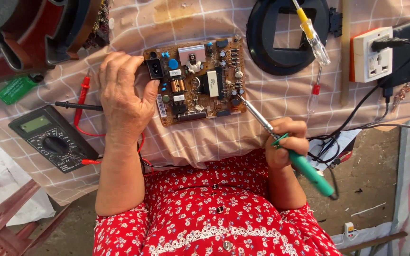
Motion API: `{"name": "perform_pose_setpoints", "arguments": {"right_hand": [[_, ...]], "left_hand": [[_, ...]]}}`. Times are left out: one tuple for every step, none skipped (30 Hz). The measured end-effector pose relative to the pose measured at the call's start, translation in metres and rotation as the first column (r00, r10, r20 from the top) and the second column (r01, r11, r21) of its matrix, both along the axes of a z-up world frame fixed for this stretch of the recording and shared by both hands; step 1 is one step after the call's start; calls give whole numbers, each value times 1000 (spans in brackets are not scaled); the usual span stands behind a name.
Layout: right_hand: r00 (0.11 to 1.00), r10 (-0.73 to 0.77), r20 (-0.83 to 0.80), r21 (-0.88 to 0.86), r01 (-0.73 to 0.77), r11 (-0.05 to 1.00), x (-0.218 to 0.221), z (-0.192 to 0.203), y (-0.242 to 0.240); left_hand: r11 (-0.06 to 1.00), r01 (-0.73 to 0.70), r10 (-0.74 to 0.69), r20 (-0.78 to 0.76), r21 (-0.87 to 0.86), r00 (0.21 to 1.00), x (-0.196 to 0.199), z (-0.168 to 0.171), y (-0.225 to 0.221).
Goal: Testing a circuit board with a multimeter and then using a soldering iron to perform repairs.
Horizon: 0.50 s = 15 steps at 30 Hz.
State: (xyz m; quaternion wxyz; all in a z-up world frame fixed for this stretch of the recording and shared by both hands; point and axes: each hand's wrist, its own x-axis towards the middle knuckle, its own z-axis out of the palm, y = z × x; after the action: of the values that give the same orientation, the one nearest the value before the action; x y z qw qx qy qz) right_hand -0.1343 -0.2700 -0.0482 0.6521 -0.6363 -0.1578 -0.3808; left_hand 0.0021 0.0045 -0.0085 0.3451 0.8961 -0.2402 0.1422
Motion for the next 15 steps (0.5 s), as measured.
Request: {"name": "perform_pose_setpoints", "arguments": {"right_hand": [[999, 11, -37, 37, -10, 999, 1, 0, -4], [997, 26, -73, 75, -21, 997, 2, 0, -7], [997, 29, -74, 78, -24, 997, 3, 1, -10], [995, 30, -91, 83, -23, 996, 4, 1, -13], [994, 32, -108, 89, -22, 996, 5, 1, -16], [994, 34, -108, 91, -24, 996, 7, 4, -16], [991, 23, -130, 80, -12, 997, 10, 7, -16], [988, 11, -152, 67, 0, 998, 13, 11, -16], [988, 11, -152, 69, -1, 998, 11, 9, -19], [988, 8, -157, 53, 1, 999, 9, 9, -22], [987, 4, -162, 37, 2, 999, 6, 8, -26], [987, 3, -162, 38, 3, 999, 7, 7, -24], [988, -5, -157, 57, 15, 998, 8, 7, -22], [988, -15, -152, 76, 26, 997, 9, 6, -21], [988, -15, -152, 76, 27, 997, 10, 6, -20]], "left_hand": [[1000, -4, 4, -3, -6, 1000, 0, 0, 0], [1000, -10, 9, -6, -11, 1000, 0, 0, 0], [1000, -13, 13, -7, -9, 1000, 0, 1, -1], [999, -21, 21, -6, -23, 1000, 0, 1, -2], [999, -30, 30, -4, -38, 1000, 0, 2, -3], [999, -32, 32, -4, -36, 999, 0, 1, -2], [999, -34, 34, -2, -26, 999, 0, 1, -2], [999, -35, 35, 0, -17, 999, 1, 0, -1], [999, -35, 35, 0, -15, 999, 1, 1, -1], [999, -34, 34, -2, -17, 999, 1, 2, -2], [999, -33, 32, -5, -19, 999, 1, 3, -2], [999, -32, 32, -5, -18, 999, 1, 4, -2], [999, -29, 29, -12, -19, 1000, 2, 5, -1], [999, -26, 26, -18, -22, 999, 2, 5, -1], [999, -25, 25, -18, -22, 1000, 2, 5, -2]]}}
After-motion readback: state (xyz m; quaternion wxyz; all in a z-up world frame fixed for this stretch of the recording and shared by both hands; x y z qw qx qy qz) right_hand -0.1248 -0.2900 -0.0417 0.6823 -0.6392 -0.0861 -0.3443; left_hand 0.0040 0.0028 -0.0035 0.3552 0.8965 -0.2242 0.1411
